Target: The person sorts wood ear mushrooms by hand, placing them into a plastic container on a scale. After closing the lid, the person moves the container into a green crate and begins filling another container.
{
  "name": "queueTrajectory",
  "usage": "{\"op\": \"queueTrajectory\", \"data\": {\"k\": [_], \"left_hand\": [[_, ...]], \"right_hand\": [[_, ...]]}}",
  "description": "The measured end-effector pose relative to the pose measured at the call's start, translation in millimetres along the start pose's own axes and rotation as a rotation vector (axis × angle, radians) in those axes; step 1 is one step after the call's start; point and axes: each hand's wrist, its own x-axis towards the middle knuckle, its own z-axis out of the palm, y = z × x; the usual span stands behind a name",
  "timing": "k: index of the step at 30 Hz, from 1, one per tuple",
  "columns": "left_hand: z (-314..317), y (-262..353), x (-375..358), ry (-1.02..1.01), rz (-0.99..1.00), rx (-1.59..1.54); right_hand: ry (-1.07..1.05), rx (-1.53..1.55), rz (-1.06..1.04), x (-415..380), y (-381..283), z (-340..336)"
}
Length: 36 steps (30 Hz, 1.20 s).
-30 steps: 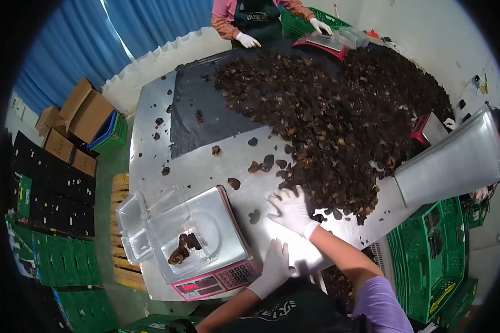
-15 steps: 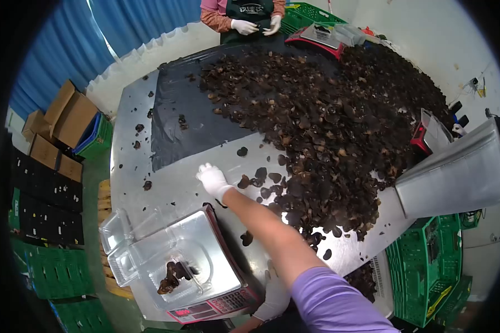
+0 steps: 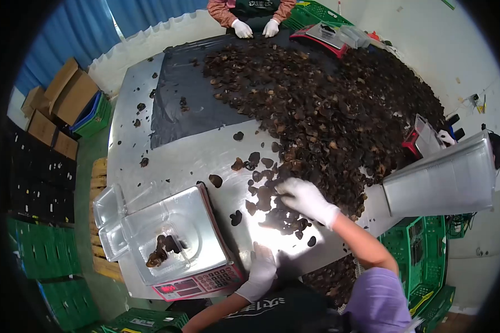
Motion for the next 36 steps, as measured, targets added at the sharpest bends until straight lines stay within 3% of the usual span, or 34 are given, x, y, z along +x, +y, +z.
{"op": "queueTrajectory", "data": {"k": [2,4,5,8,10,12,14,16,17,18,19,21,24,26,28,30,31,32,34,36], "left_hand": [[3.3,2.0,0.1,-0.057,-0.031,0.004],[-4.5,1.1,-1.3,-0.094,-0.041,-0.083],[-8.8,2.7,-0.6,-0.209,-0.055,-0.011],[-11.1,6.9,2.5,-0.267,-0.148,-0.024],[-16.5,8.2,6.8,-0.342,-0.152,0.042],[-27.5,4.3,8.5,-0.382,-0.144,-0.064],[-14.5,4.6,8.1,-0.378,-0.116,0.043],[-10.4,0.1,8.0,-0.367,-0.139,0.023],[-17.8,-6.7,10.3,-0.285,-0.245,-0.303],[-18.0,-22.6,22.2,-0.327,-0.129,-0.296],[-19.3,-36.0,39.6,-0.369,-0.016,-0.289],[-61.6,-34.4,63.9,0.083,-0.238,-0.220],[-35.9,-58.1,112.1,0.496,-0.224,-0.139],[-40.5,-65.8,134.7,0.377,-0.261,-0.121],[-50.9,-67.4,146.7,0.136,-0.333,0.025],[-39.2,-71.5,154.5,0.113,-0.353,0.086],[-33.3,-74.7,156.8,0.128,-0.342,0.110],[-27.6,-78.8,158.9,0.142,-0.329,0.135],[-19.4,-84.9,155.5,0.220,-0.295,0.101],[-27.0,-85.1,146.8,0.535,-0.357,-0.379]], "right_hand": [[0.259,-0.179,-0.031,62.1,11.6,35.1],[0.310,-0.301,-0.025,113.7,19.2,63.1],[0.231,-0.345,0.030,131.1,27.4,80.3],[0.096,-0.272,0.189,149.2,34.4,83.5],[0.251,-0.220,0.097,125.8,28.0,73.9],[0.190,-0.066,0.126,84.2,3.9,50.5],[0.164,0.152,0.083,25.8,-8.9,36.6],[0.028,0.290,0.164,-38.7,-17.9,25.4],[-0.054,0.336,0.309,-71.0,-28.0,15.5],[-0.140,0.382,0.456,-103.1,-34.5,10.2],[-0.145,0.325,0.408,-134.0,-30.7,13.6],[-0.203,0.169,0.388,-196.8,-19.3,17.1],[-0.425,-0.142,0.631,-273.1,-7.5,20.5],[-0.582,-0.152,0.840,-315.4,8.2,30.0],[-0.485,-0.110,0.897,-347.5,15.6,41.1],[-0.203,0.088,1.093,-369.7,18.5,44.8],[-0.068,0.327,1.122,-381.8,31.4,58.0],[-0.062,0.334,1.132,-396.9,42.5,67.6],[0.216,0.809,1.180,-385.8,29.0,59.8],[0.358,0.878,1.145,-375.2,27.5,59.2]]}}
